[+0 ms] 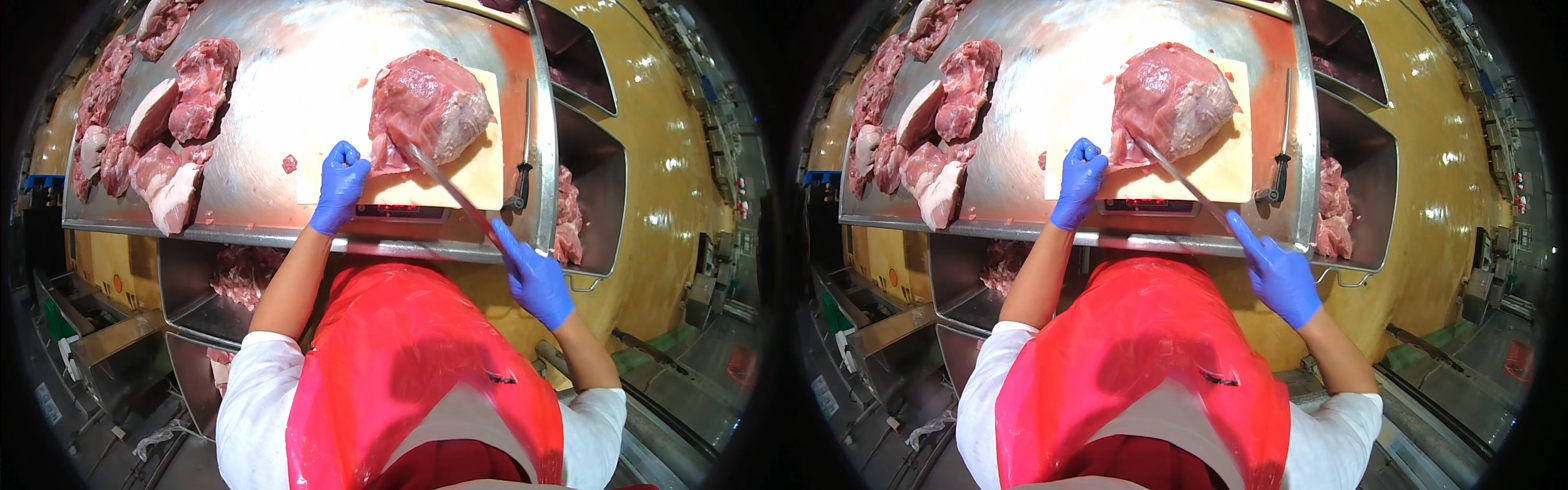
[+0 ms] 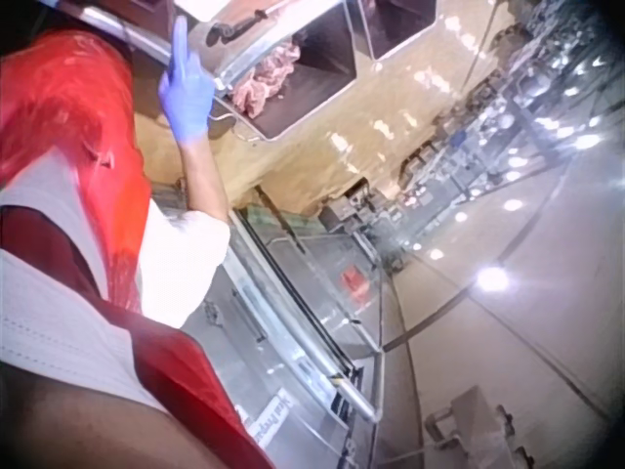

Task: The person uses a knife to trim and cut large pieces of raw meat on a cutting board. They repeatedly remove fat and connective tissue, placing trimmed pieces into a bin below the counter.

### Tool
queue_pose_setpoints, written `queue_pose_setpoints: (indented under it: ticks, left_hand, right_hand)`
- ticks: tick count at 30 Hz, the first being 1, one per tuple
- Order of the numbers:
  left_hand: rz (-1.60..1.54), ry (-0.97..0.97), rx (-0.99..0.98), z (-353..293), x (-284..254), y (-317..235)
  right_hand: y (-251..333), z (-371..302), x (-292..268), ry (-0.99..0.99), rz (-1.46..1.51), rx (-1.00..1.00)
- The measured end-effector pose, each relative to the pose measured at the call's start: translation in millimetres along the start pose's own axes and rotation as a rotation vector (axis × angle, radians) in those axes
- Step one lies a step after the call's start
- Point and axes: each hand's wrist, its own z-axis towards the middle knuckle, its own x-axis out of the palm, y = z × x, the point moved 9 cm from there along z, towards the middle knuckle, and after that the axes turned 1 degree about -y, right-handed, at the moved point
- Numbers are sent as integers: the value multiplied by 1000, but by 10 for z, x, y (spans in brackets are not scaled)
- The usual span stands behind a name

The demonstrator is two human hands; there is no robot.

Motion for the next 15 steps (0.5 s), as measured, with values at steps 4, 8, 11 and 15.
queue_pose_setpoints:
  ticks: [4,8,11,15]
  left_hand:
    - [15,23,134,-28,113,-88]
    - [3,20,185,0,102,-159]
    - [-22,-33,181,56,-20,-175]
    - [70,39,142,298,-403,-132]
  right_hand:
    - [709,1031,-71,-334,315,-61]
    - [631,1486,373,-208,132,47]
    - [366,966,520,-47,11,68]
    - [127,208,410,98,-231,88]
